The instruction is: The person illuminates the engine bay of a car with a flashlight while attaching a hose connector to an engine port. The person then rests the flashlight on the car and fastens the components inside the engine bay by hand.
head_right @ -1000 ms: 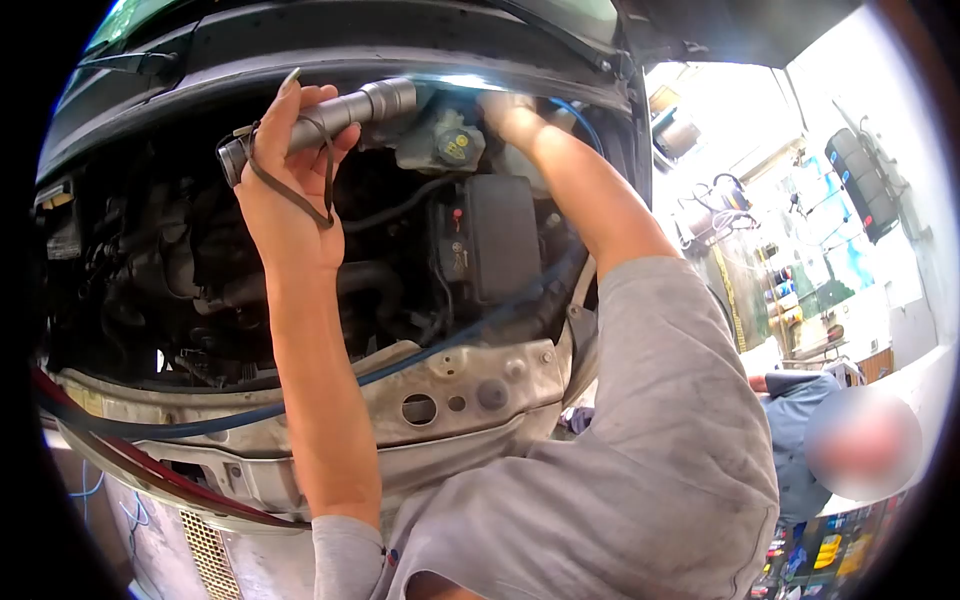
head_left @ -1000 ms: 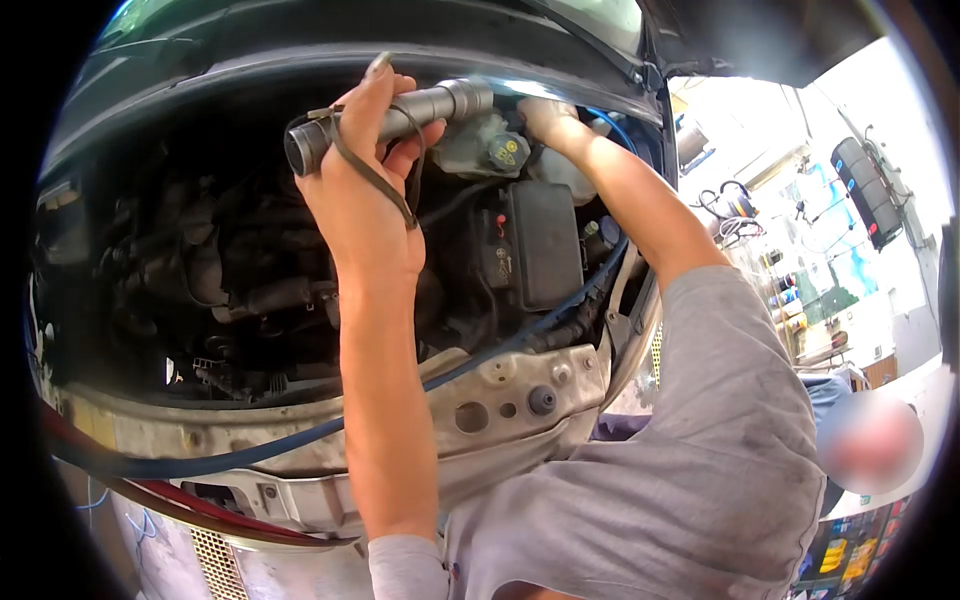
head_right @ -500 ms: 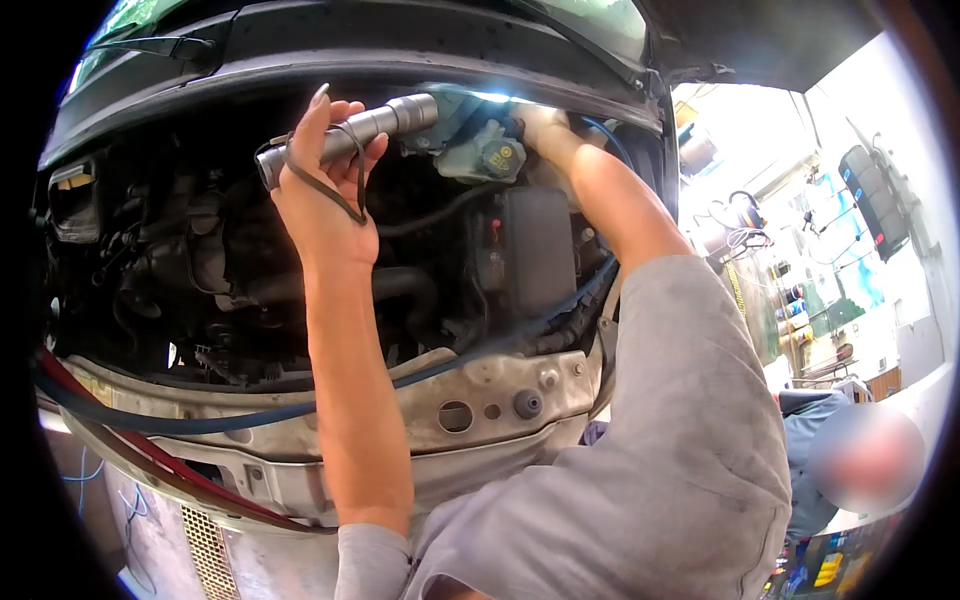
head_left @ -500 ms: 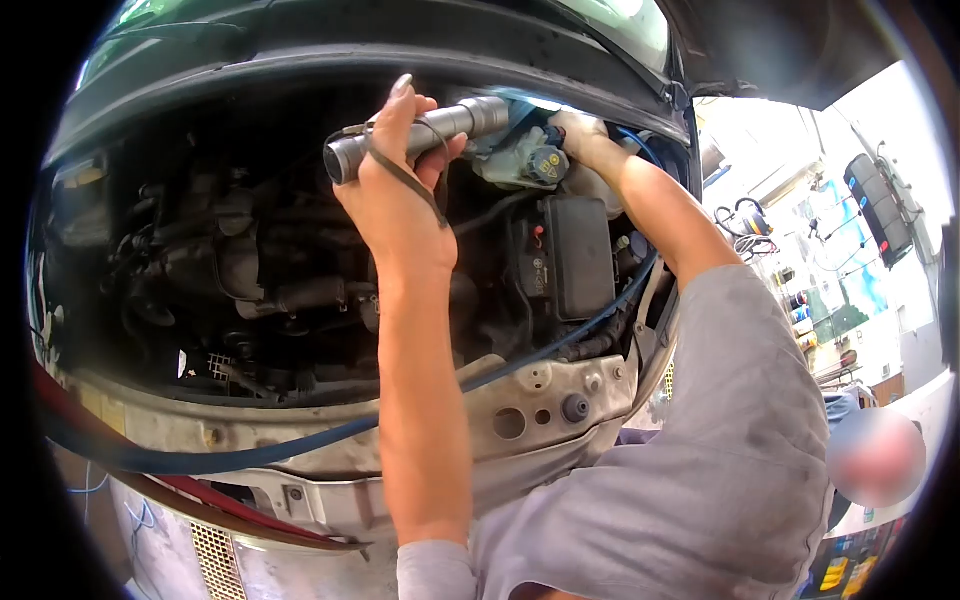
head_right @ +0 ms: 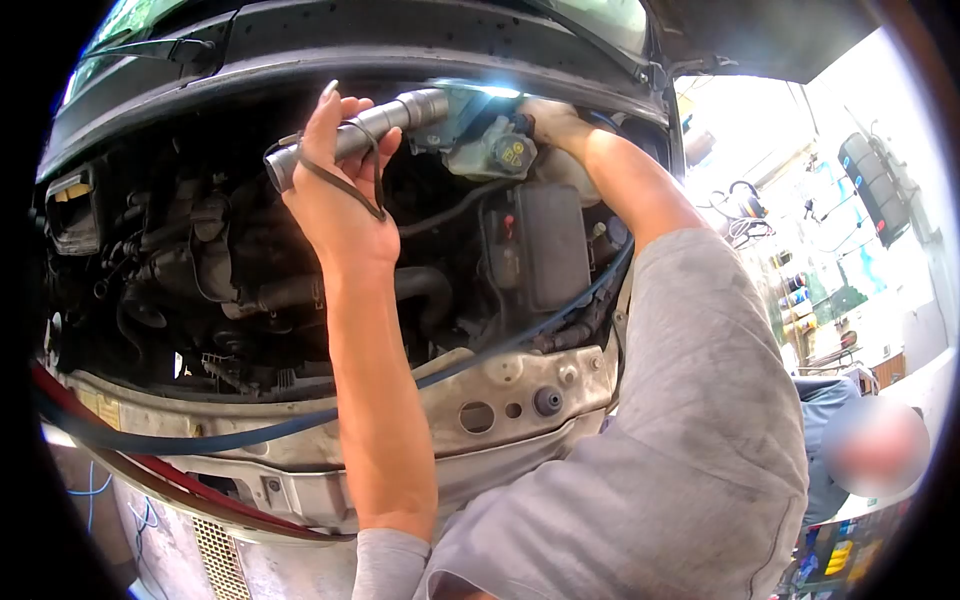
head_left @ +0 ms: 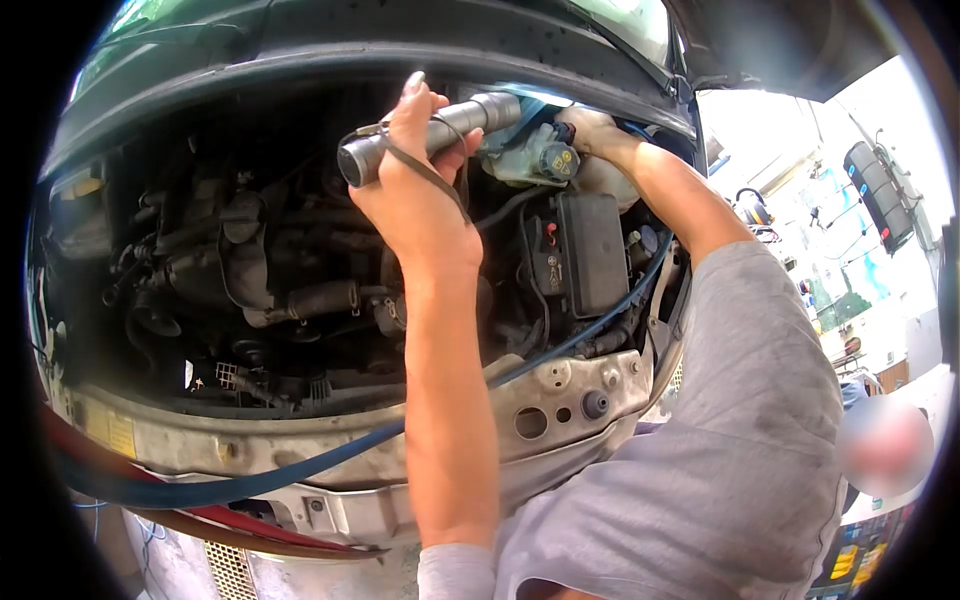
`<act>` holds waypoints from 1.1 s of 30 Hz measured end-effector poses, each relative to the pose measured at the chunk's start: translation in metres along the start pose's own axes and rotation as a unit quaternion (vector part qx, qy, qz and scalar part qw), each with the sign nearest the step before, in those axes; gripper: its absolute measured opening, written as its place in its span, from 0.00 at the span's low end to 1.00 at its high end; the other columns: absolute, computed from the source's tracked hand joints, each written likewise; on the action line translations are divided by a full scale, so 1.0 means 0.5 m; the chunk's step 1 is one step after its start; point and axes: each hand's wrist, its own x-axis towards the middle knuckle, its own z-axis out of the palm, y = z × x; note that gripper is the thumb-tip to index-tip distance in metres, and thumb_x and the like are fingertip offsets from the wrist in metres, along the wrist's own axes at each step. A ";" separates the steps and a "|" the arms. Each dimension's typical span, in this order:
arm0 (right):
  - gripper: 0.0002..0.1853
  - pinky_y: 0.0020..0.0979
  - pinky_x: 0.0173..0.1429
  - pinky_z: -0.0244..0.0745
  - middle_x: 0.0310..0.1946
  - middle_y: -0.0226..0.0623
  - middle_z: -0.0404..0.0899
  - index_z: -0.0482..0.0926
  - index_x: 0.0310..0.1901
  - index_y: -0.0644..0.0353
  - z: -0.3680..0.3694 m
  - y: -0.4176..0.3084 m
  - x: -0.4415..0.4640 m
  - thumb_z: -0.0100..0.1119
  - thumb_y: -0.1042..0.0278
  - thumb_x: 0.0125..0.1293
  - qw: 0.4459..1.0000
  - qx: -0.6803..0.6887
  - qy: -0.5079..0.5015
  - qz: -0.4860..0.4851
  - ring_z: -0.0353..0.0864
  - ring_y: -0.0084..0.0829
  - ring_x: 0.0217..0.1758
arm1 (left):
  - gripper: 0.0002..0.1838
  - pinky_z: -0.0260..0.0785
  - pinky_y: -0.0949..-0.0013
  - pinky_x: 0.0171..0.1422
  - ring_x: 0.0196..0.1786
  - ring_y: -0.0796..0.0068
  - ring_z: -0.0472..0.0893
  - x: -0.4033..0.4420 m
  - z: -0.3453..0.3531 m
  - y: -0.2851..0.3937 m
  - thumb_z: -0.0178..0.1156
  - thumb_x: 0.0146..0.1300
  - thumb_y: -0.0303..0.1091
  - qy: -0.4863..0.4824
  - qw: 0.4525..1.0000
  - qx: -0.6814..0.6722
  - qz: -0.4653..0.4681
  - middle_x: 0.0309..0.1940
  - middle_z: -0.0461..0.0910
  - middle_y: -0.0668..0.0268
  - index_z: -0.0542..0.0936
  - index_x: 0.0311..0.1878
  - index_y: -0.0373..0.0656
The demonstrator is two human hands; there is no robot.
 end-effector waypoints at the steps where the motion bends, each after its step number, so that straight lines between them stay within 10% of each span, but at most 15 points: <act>1: 0.16 0.47 0.53 0.81 0.45 0.48 0.87 0.87 0.41 0.56 0.040 0.034 0.019 0.55 0.54 0.65 0.999 0.000 0.041 -0.023 0.86 0.50 0.51 | 0.16 0.83 0.70 0.45 0.41 0.69 0.82 -0.001 0.003 -0.003 0.69 0.63 0.39 -0.002 1.000 0.003 -0.002 0.39 0.80 0.56 0.85 0.39 0.33; 9: 0.15 0.47 0.51 0.81 0.42 0.50 0.87 0.87 0.38 0.56 0.082 0.058 0.050 0.55 0.57 0.63 0.987 -0.056 0.135 -0.065 0.87 0.49 0.49 | 0.15 0.83 0.70 0.41 0.37 0.70 0.82 0.005 0.003 -0.006 0.68 0.64 0.39 0.025 1.000 0.000 0.005 0.35 0.79 0.58 0.84 0.37 0.33; 33: 0.13 0.44 0.51 0.82 0.43 0.45 0.87 0.87 0.42 0.54 -0.004 -0.002 0.018 0.56 0.60 0.64 0.992 -0.101 -0.060 -0.055 0.87 0.45 0.49 | 0.17 0.85 0.67 0.49 0.45 0.65 0.86 0.005 -0.005 -0.024 0.68 0.65 0.42 0.014 0.999 0.035 0.023 0.43 0.83 0.52 0.83 0.42 0.33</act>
